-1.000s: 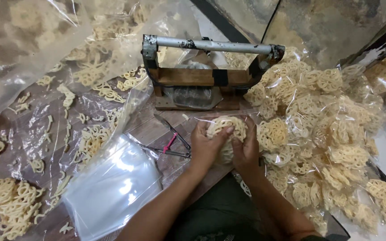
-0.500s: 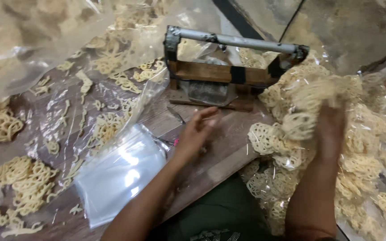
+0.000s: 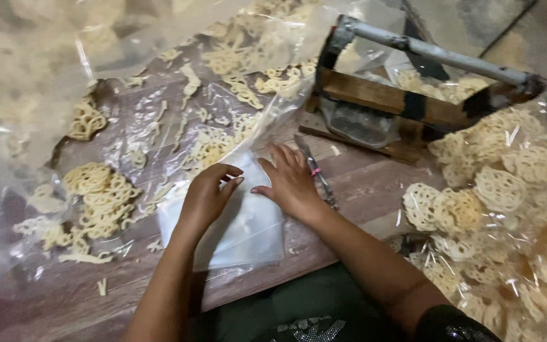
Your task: Packaging individual crackers into plastic bags and sealing them with a manual heat sealer
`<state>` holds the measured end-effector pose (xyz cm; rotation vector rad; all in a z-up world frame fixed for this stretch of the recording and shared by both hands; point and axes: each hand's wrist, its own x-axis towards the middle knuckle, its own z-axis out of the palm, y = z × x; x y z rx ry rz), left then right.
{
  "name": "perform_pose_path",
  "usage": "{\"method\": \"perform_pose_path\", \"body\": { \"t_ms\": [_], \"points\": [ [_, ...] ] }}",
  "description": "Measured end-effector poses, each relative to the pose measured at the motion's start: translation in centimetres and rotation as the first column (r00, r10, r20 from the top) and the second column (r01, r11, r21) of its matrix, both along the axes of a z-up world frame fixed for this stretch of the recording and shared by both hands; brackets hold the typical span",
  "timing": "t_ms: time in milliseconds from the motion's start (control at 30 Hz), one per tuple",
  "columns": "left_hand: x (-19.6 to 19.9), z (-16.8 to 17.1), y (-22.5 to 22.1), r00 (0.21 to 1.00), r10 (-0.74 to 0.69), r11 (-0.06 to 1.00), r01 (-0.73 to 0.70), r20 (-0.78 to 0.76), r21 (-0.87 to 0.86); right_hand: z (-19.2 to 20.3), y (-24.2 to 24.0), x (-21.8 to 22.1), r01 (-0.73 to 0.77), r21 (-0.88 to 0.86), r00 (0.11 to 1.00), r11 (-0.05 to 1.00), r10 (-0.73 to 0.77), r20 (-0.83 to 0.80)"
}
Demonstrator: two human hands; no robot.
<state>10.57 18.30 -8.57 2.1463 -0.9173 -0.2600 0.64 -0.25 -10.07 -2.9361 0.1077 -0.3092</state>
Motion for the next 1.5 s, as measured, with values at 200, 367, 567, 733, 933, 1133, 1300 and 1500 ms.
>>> {"method": "perform_pose_path", "body": {
  "t_ms": [200,367,567,733,933,1133,1300,1500],
  "points": [
    [1.1,-2.0,1.2,0.979,0.023,0.999,-0.015,0.201,-0.040,-4.6,-1.8,4.5,0.071,-0.052,0.992,0.996,-0.065,0.112],
    [1.2,-2.2,1.7,0.942,-0.065,0.995,0.084,0.328,-0.044,0.6,-0.5,1.2,-0.148,-0.028,0.972,0.989,0.151,0.179],
    [0.7,-1.0,4.0,1.000,-0.008,0.961,0.016,0.030,-0.275,1.1,-3.5,-0.4,-0.095,0.547,0.898,0.831,-0.165,0.408],
    [1.3,-2.8,4.5,0.951,0.194,0.883,-0.276,-0.241,-0.379,-0.6,-2.8,-0.4,0.015,0.742,0.865,0.670,-0.381,0.327],
    [1.1,-3.5,4.2,0.795,0.099,0.671,-0.498,-0.598,-0.550,-2.9,-3.1,3.3,-0.064,0.524,0.850,0.849,-0.229,0.475],
    [-0.5,-2.5,3.6,0.894,0.045,0.673,-0.357,-0.447,-0.647,0.1,3.3,2.0,-0.134,0.437,0.918,0.889,-0.055,0.393],
    [-0.8,-2.8,4.4,0.844,-0.191,0.495,-0.358,-0.501,-0.792,0.8,4.7,0.7,-0.388,0.459,0.879,0.799,0.172,0.444],
    [-4.3,0.5,2.8,0.974,-0.206,0.875,0.141,-0.090,-0.463,3.2,2.5,-1.0,-0.240,0.521,0.895,0.819,-0.022,0.446]
  ]
}}
